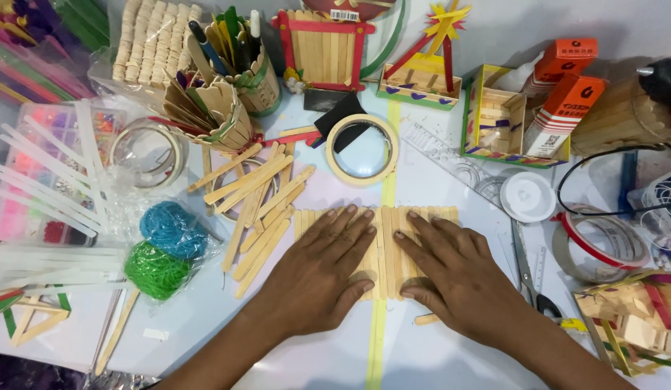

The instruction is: Assembling and trimming popsicle sticks using masking tape and scissors to create a craft structure.

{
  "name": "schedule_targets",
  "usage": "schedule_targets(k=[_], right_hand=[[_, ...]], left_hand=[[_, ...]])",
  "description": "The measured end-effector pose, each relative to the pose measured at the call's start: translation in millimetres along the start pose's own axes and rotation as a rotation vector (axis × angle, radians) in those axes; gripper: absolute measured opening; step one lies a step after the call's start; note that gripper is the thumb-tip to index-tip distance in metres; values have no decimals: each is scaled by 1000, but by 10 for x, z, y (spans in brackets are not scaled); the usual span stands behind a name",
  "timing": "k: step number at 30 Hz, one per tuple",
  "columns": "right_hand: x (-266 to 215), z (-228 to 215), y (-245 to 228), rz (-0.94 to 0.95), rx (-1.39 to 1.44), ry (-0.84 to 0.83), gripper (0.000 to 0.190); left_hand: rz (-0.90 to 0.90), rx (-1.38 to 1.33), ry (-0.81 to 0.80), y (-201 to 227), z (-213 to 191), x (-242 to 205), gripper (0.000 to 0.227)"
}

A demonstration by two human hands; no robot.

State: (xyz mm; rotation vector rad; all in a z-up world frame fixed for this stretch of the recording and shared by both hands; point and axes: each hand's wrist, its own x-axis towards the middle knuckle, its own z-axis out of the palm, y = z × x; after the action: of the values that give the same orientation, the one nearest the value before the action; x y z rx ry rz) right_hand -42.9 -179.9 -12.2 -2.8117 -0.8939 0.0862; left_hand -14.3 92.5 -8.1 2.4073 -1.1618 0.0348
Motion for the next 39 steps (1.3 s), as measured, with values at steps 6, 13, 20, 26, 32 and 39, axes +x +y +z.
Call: schedule_targets(k=[6,13,20,26,32,39], right_hand=[[-7,27,33,-19,-42,8,74],[-30,21,75,-12,-54,6,74],[-39,38,79,5,-25,-9,74],[-40,39,81,12,-13,-19,73],[-41,50,93,21,2,-26,75],[-46,71,96,30,22,-20,77]], left_hand=[[20,60,78,118,74,-17,56],[19,22,114,137,116,1,54],[13,8,115,136,123,-7,54],[4,-34,98,124,160,-26,55],[-8,-109,61,95,217,-50,58],[-12,-118,-2,68,225,-61,62]])
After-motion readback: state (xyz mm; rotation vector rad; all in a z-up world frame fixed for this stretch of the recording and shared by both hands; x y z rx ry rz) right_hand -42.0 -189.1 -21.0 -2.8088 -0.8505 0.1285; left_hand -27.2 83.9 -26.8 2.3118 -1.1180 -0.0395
